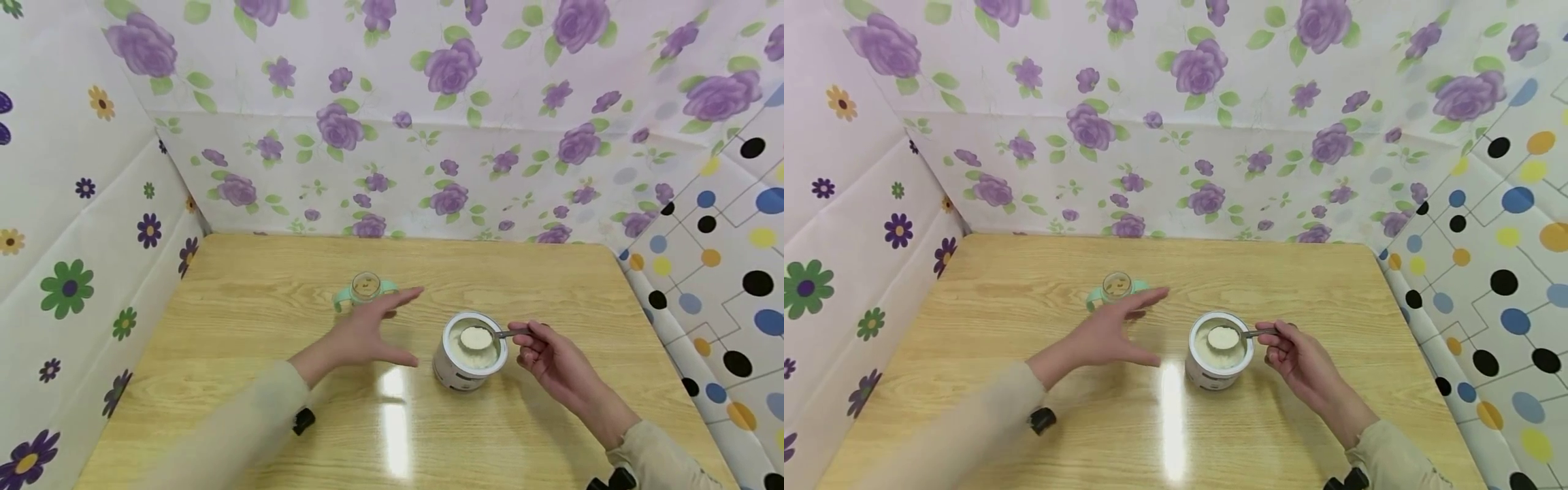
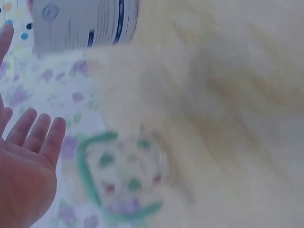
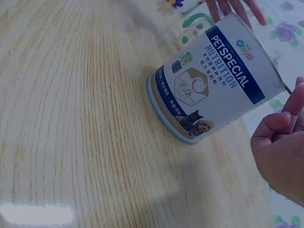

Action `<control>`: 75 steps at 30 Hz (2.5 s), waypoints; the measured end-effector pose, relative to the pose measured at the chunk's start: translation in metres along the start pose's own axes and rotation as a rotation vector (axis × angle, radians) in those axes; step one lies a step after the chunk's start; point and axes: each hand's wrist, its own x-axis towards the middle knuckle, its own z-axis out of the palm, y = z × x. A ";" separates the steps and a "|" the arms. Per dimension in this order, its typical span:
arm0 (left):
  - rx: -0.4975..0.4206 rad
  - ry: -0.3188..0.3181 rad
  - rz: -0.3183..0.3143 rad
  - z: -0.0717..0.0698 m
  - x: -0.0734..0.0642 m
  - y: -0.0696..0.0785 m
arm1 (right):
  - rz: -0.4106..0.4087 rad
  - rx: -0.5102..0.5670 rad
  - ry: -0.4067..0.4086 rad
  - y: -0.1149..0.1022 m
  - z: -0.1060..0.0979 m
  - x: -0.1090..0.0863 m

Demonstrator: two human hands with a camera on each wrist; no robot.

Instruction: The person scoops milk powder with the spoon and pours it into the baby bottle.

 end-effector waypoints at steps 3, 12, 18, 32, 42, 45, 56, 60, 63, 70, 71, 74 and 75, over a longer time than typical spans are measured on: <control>0.060 0.040 -0.005 -0.023 -0.011 -0.001 | -0.001 -0.002 0.003 0.000 0.000 0.000; 0.110 0.123 -0.021 -0.067 -0.025 -0.020 | 0.010 -0.009 0.014 0.002 0.000 -0.001; 0.116 0.128 -0.053 -0.075 -0.010 -0.044 | 0.007 -0.006 -0.008 0.003 -0.002 -0.002; -0.040 0.115 -0.079 -0.062 0.007 -0.096 | 0.005 0.002 -0.015 0.003 0.000 0.000; -0.104 0.161 -0.100 -0.053 0.011 -0.107 | 0.015 -0.001 0.008 0.003 0.000 -0.003; -0.124 0.157 -0.095 -0.053 0.011 -0.108 | 0.017 0.003 0.006 0.003 0.001 -0.003; -0.128 0.122 -0.110 -0.057 0.011 -0.107 | 0.009 0.003 -0.023 -0.001 0.002 -0.006; -0.143 0.120 -0.107 -0.058 0.012 -0.108 | -0.015 0.022 -0.063 -0.014 0.008 -0.002; -0.146 0.118 -0.104 -0.058 0.012 -0.109 | -0.024 0.039 -0.094 -0.030 0.017 0.005; -0.147 0.111 -0.113 -0.061 0.010 -0.110 | -0.028 0.012 -0.123 -0.065 0.054 0.044; -0.150 0.108 -0.112 -0.062 0.010 -0.111 | -0.025 0.006 -0.117 -0.069 0.060 0.051; -0.153 0.104 -0.107 -0.064 0.009 -0.112 | -0.006 -0.035 -0.083 -0.078 0.077 0.073; -0.153 0.104 -0.106 -0.064 0.009 -0.112 | 0.003 -0.056 -0.067 -0.079 0.082 0.081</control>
